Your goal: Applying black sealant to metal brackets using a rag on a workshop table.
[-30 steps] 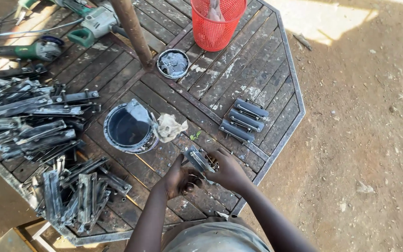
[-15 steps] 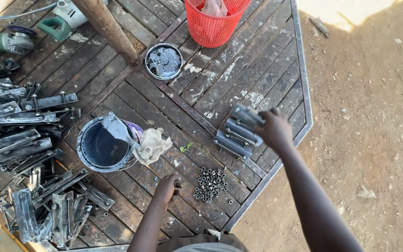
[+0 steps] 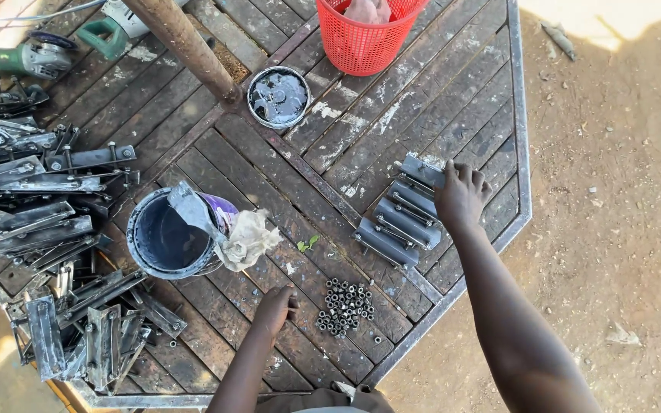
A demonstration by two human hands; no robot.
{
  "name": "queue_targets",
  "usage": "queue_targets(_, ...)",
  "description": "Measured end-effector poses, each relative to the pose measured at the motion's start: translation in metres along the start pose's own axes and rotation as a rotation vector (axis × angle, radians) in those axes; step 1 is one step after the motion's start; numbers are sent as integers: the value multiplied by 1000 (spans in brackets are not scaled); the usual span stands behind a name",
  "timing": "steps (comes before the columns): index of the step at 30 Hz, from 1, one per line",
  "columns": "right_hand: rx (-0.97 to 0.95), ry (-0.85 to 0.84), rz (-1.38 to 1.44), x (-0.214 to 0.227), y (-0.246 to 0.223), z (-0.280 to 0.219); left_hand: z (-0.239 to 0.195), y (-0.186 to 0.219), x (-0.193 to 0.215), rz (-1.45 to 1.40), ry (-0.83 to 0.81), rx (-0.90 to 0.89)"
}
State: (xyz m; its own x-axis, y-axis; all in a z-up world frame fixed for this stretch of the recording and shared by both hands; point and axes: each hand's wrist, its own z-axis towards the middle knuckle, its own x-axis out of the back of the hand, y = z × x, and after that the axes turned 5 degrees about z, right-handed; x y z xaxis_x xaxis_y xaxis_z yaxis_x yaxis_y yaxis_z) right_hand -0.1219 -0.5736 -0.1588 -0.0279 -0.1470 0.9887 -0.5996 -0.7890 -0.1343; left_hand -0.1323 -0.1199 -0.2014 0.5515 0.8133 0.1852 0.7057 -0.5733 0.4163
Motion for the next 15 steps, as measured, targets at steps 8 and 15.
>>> queue_targets(8, -58, -121, 70, 13, -5, -11, -19, 9, 6, -42, 51, 8)
queue_targets(15, 0, 87, 498, 65, -96, -70, -58, 12, 10, -71, 83, 47)
